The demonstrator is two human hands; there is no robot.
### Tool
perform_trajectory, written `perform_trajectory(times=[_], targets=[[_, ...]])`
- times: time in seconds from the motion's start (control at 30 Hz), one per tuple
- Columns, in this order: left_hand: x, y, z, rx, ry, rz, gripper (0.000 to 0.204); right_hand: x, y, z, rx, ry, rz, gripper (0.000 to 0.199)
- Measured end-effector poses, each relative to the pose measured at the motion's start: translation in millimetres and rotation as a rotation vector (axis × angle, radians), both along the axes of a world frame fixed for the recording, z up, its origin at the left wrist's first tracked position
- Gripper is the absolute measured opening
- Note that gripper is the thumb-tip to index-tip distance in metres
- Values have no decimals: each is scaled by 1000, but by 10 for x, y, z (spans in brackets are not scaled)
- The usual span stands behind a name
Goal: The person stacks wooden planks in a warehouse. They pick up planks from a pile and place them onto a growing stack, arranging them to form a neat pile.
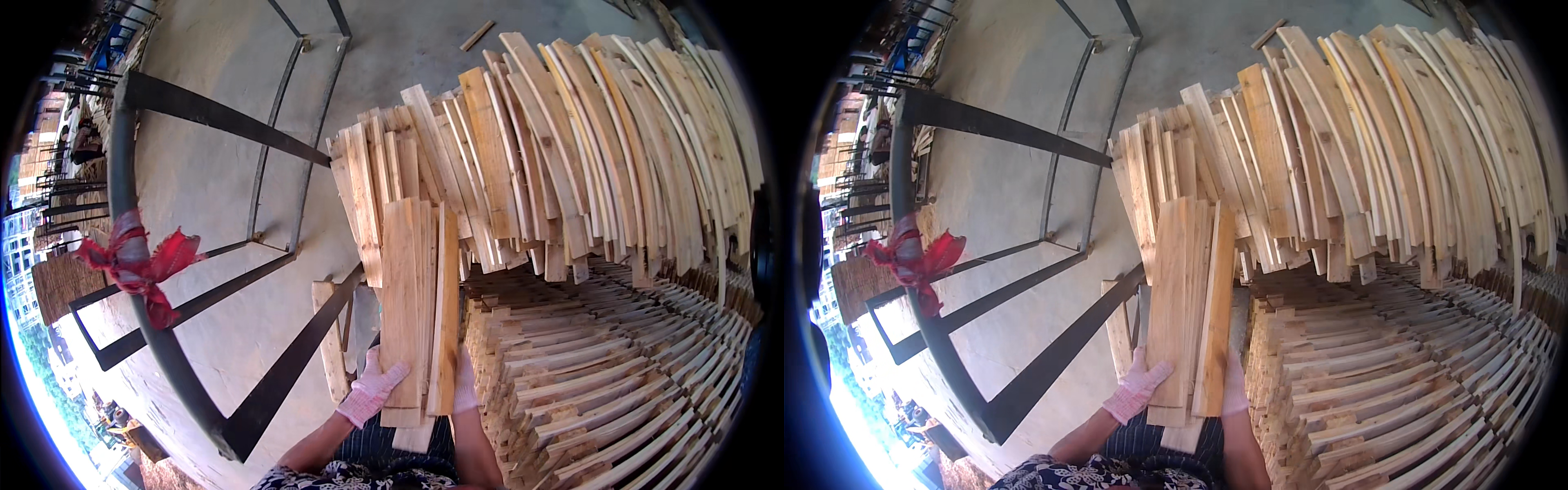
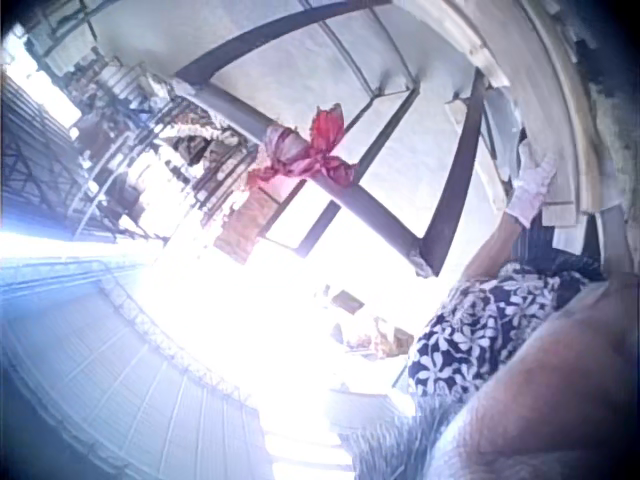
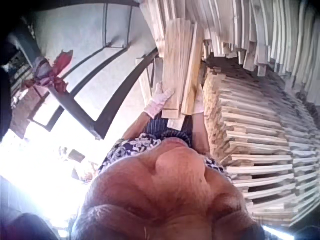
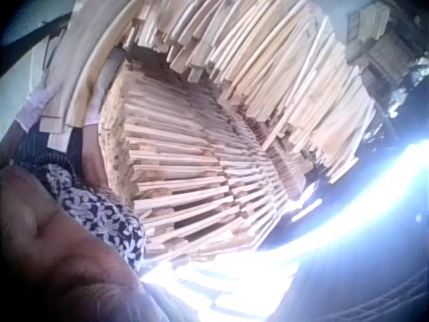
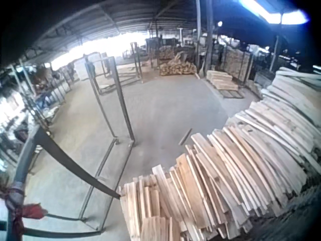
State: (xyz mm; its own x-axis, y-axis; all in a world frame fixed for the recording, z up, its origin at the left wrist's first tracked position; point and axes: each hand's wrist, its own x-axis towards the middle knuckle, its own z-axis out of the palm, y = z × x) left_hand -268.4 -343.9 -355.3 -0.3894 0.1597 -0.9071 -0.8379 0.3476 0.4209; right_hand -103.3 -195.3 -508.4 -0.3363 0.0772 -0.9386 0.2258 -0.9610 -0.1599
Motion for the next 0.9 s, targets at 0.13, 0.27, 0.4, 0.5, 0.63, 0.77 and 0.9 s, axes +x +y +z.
perform_trajectory(times=[0.13, 0.27, 0.4, 0.5, 0.63, 0.77, 0.9], targets=[[287, -284, -444, -148, 166, -323, 94, -893, 152, 243, -172, 68, 89, 55], [120, -220, 45, 36, 117, -153, 94, -899, 86, 464, -221, 157, 65, 50], [31, -169, 747, 78, 270, -289, 88, -945, 82, 1085, -203, 332, -42, 50], [-67, -59, 1193, 230, 325, -235, 85, -1094, 270, 1665, -36, 410, -48, 53], [-296, 131, 2017, 392, 538, -344, 89, -1266, 618, 2849, 190, 632, -130, 54], [-419, 224, 2834, 644, 581, -397, 99, -1222, 779, 3925, 523, 856, -275, 75], [-560, 364, 3399, 904, 768, -620, 107, -867, 742, 4849, 780, 935, -456, 88]])
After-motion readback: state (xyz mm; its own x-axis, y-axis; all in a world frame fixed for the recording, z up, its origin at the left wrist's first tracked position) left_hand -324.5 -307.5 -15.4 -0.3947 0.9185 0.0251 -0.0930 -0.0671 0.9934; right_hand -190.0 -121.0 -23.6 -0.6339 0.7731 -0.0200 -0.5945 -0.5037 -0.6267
